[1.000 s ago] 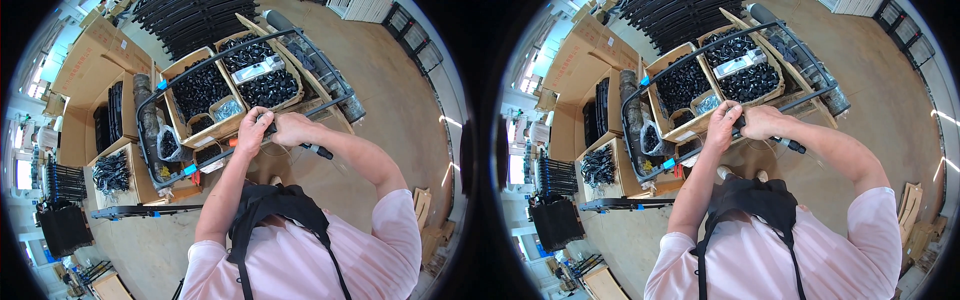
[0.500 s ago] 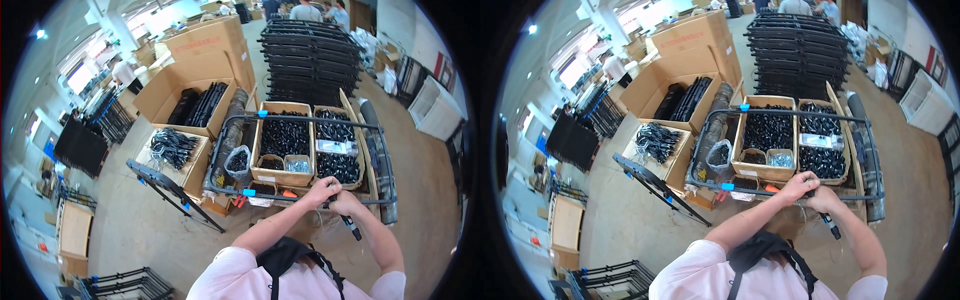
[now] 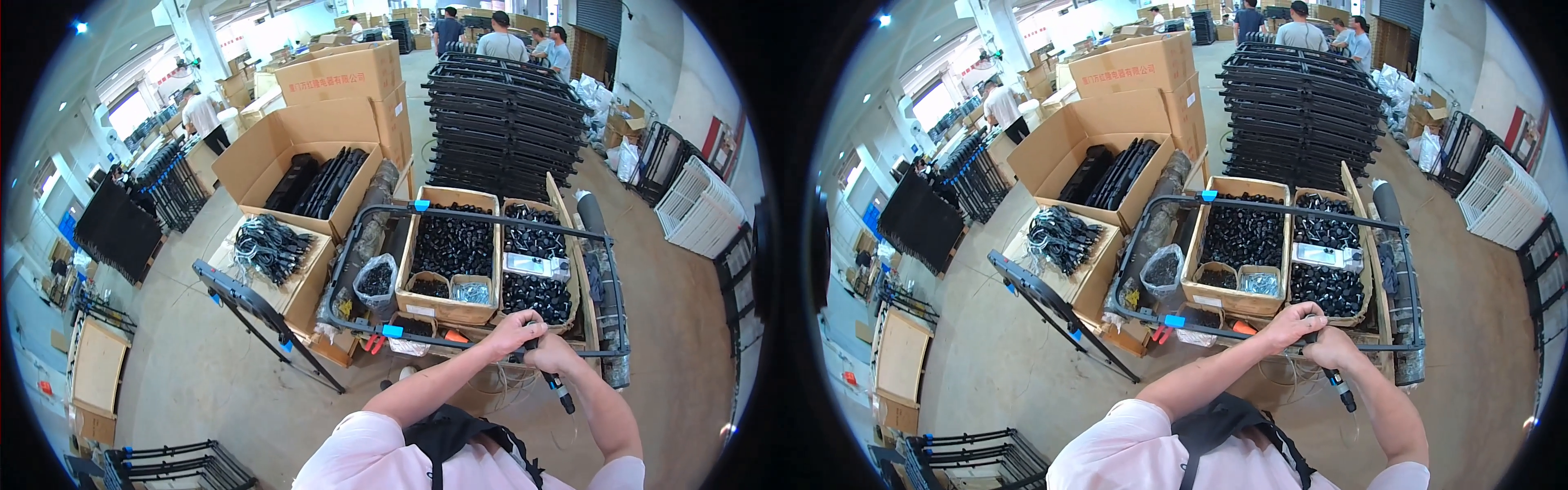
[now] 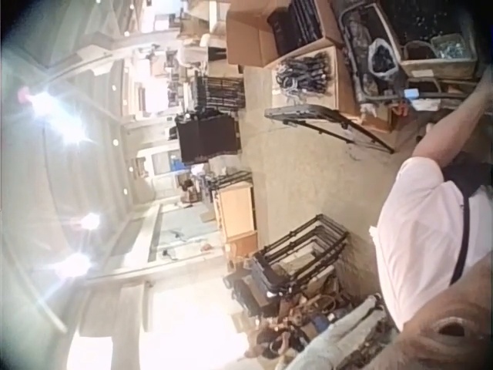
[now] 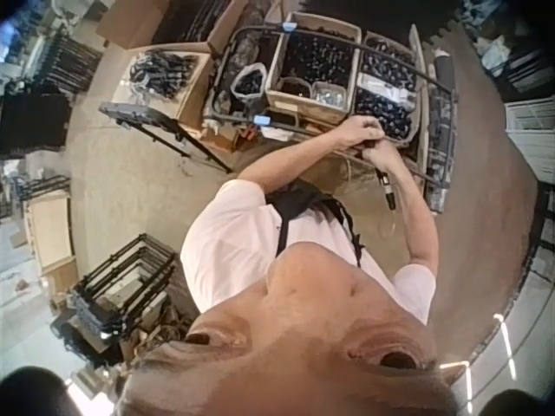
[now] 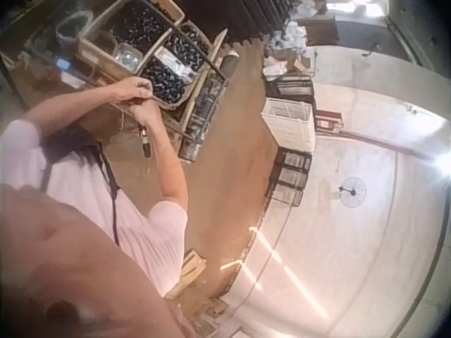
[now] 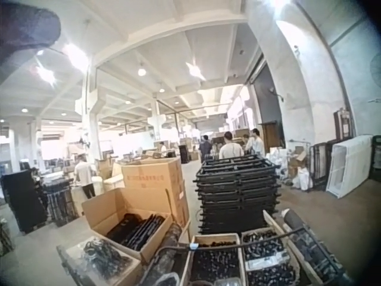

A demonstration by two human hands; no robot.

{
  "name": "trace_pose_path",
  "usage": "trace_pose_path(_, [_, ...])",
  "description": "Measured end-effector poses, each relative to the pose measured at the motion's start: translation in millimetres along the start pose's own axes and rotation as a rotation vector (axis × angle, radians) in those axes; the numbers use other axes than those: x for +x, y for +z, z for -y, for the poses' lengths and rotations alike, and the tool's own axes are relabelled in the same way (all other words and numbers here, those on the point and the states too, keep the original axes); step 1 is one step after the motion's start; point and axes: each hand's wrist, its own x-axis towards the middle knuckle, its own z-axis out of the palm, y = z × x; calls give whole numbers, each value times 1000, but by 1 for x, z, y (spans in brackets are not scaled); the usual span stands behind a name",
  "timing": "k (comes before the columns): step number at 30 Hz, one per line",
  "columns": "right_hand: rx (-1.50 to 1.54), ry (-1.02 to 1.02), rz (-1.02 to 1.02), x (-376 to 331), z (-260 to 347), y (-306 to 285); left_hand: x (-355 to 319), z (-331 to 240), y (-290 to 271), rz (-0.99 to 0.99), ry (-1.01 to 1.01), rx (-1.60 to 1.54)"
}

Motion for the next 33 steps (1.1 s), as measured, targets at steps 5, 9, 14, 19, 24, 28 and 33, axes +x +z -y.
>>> trace_pose_path(5, [-28,21,-13,-13,11,-9,0,-15,5,26,3,-58])
trace_pose_path(9, [-89,7,-146,-31,45,-39,7,-45,-2,-50,218,16])
trace_pose_path(14, [288,6,-74,-6,107,-65,17,-83,-68,-154,534,132])
trace_pose_path(19, [-183,-233,-216,80,132,-23,21,-23,-175,-578,-90,63])
trace_pose_path(24, [-420,-481,-279,169,155,28,18,-5,-248,-473,-443,113])
trace_pose_path(28, [-351,-627,-361,259,189,64,26,24,-326,-775,-365,435])
trace_pose_path(33, [-292,-629,-361,335,214,84,43,15,-381,-928,-412,731])
